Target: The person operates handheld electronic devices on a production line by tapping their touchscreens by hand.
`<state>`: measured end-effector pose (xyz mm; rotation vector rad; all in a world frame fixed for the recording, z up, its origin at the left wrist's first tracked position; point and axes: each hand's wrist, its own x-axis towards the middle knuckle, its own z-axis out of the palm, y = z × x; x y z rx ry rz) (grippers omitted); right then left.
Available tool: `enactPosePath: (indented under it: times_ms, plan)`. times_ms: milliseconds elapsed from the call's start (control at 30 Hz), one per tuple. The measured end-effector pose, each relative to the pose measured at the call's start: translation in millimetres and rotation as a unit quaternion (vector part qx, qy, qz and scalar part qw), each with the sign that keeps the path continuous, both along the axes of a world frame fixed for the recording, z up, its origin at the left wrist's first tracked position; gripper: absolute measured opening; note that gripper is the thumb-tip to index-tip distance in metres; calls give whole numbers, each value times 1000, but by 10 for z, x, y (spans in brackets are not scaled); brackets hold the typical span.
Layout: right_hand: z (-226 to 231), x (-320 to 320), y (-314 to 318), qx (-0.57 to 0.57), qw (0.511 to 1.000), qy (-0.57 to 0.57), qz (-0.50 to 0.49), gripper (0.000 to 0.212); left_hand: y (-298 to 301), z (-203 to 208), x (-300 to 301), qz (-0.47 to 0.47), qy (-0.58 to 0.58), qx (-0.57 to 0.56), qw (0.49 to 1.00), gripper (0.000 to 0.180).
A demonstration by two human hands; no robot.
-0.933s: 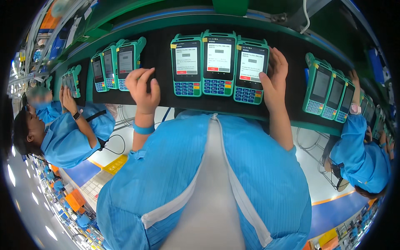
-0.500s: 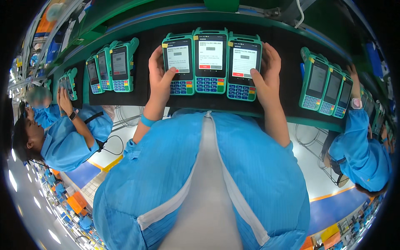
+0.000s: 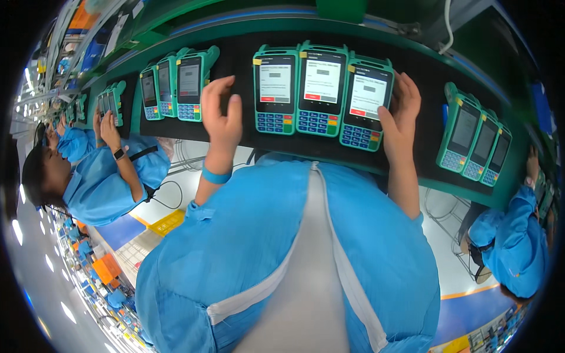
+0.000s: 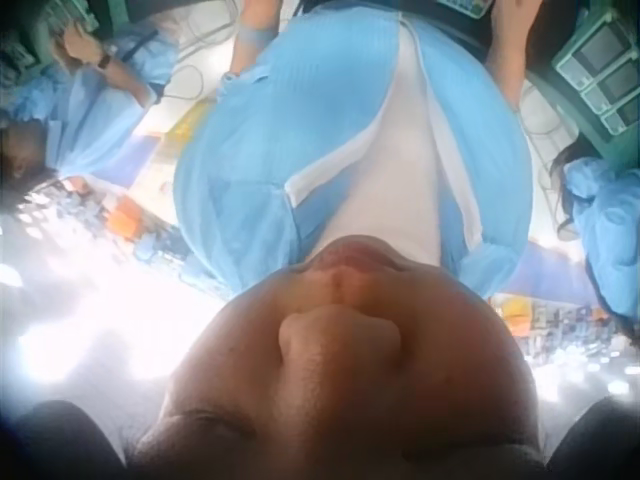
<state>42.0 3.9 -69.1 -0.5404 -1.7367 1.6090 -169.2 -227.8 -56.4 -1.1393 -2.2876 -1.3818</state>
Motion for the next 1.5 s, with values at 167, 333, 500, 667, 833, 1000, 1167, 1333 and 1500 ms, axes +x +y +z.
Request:
enactPosePath:
  times_ms: [167, 333, 500, 667, 833, 1000, 1167, 1333, 1500]
  plan:
    - [-8, 1, 3, 0, 1000, -5, -1, 73, -504, 118, -292, 141, 162, -82, 973, 16]
    - [-25, -2, 3, -4, 1000, -17, -20, 73, -886, -32, -556, 252, 155, -145, 944, 23]
    - [-32, -3, 4, 3, 1000, -21, -22, 73, -1169, -67, -947, 315, 177, -168, 917, 28]
    - [-34, -3, 7, 4, 999, -24, -30, 72, -1238, -81, -1052, 279, 154, -225, 921, 27]
    - [-44, -5, 1, 20, 999, -35, -37, 71, -1242, 1, -1055, 273, 147, -234, 921, 24]
    - [-46, -2, 12, 12, 999, -33, -32, 72, -1139, 109, -862, 172, 162, -186, 954, 27]
    - [-45, 5, 15, 15, 999, -33, -35, 71, -931, 168, -618, 116, 164, -209, 957, 28]
    - [-48, 4, 14, 18, 999, -28, -34, 71, -946, 142, -676, 115, 172, -227, 951, 29]
    - [-50, 0, 13, 22, 999, -33, -32, 73, -1304, 53, -1057, 265, 175, -169, 933, 28]
